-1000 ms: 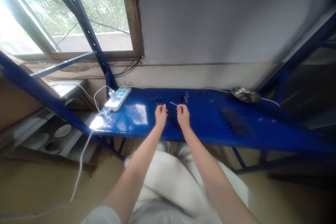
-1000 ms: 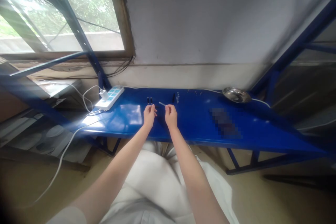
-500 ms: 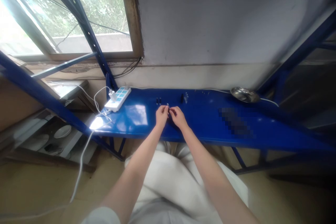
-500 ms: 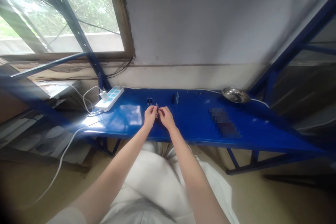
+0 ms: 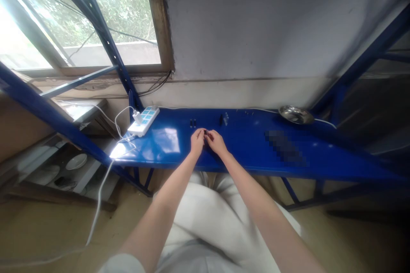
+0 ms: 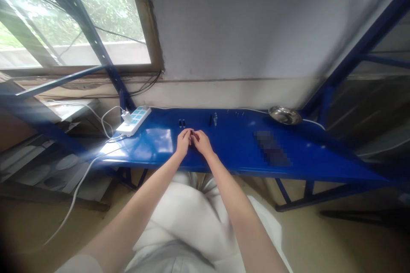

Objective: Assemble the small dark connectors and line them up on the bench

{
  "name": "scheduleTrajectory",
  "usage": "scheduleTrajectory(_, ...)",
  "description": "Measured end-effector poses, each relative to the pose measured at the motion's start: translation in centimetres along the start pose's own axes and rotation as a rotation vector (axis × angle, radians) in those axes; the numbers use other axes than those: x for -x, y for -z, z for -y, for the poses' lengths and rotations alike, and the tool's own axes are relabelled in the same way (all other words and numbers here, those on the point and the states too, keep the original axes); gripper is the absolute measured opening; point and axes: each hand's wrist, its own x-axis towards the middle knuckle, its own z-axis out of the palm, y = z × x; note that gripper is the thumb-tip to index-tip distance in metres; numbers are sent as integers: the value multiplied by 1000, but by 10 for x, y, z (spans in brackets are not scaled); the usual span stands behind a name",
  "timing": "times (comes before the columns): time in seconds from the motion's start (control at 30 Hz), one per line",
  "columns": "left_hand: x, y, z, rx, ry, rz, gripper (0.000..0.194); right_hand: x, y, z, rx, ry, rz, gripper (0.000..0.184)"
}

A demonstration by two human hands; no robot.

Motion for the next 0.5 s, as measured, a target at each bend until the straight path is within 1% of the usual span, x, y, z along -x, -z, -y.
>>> scheduleTrajectory(0.07, 0, 0, 1, 16, -8, 3, 22, 0, 0, 2, -5, -41, -26, 19)
scheduleTrajectory(0.13, 0, 0, 1, -1, -10, -5, 21, -2, 3, 3, -34, -116, -71, 20)
scheduleTrajectory(0.23, 1, 0, 1, -46, -8, 7, 21, -6, 13, 0, -62, -241, -142, 22)
scheduleTrajectory(0.37, 2, 0, 0, -84, 11, 28, 23, -16, 37, -17, 7, -359, -215, 21)
scheduleTrajectory(0.5, 1, -1, 1, -109, 24, 34, 25, -23, 57, -41, 122, -461, -193, 20)
